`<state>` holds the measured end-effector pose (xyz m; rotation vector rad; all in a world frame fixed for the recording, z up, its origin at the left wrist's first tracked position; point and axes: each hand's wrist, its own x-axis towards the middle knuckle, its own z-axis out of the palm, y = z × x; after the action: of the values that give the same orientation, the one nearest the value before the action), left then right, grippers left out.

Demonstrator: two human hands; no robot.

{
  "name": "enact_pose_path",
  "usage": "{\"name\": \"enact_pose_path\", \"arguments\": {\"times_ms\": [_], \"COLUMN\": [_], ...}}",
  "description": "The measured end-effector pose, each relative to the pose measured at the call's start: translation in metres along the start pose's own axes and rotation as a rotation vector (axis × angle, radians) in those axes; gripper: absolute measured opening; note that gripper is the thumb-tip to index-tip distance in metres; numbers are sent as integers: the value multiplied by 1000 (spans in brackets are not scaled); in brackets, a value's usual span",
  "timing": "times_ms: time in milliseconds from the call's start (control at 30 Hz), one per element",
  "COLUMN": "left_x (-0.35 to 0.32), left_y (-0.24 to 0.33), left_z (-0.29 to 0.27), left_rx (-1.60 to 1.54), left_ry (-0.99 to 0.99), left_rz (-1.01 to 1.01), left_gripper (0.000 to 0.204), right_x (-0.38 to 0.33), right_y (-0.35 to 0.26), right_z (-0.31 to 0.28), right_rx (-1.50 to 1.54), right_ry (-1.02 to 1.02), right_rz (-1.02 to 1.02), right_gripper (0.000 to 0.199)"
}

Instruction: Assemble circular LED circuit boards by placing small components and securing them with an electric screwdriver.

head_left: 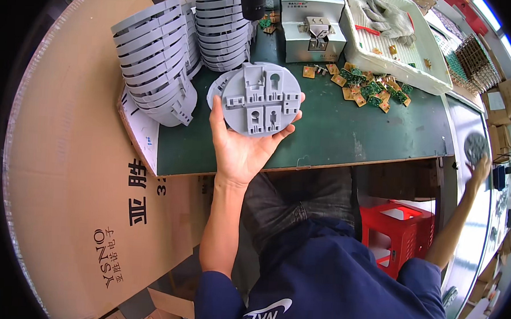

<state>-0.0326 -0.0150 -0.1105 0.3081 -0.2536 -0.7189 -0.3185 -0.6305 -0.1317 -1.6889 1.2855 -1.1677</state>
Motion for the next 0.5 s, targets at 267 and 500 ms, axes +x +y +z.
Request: {"name": "enact_pose_path", "arguments": {"times_ms": [267, 500], "left_x": [-6, 3], "left_y": [5, 0], "left_z": [4, -5], "left_rx": [98, 99], "left_ry": [106, 13], "left_rz": [34, 7], "left_gripper": [92, 93], "right_x": [-9, -200], "right_y": [58, -153], "right_z": [-21, 108], "right_rx": [-1354, -196], "right_ry": [240, -630], "right_rz": [-237, -725], "right_gripper": [59, 36]}}
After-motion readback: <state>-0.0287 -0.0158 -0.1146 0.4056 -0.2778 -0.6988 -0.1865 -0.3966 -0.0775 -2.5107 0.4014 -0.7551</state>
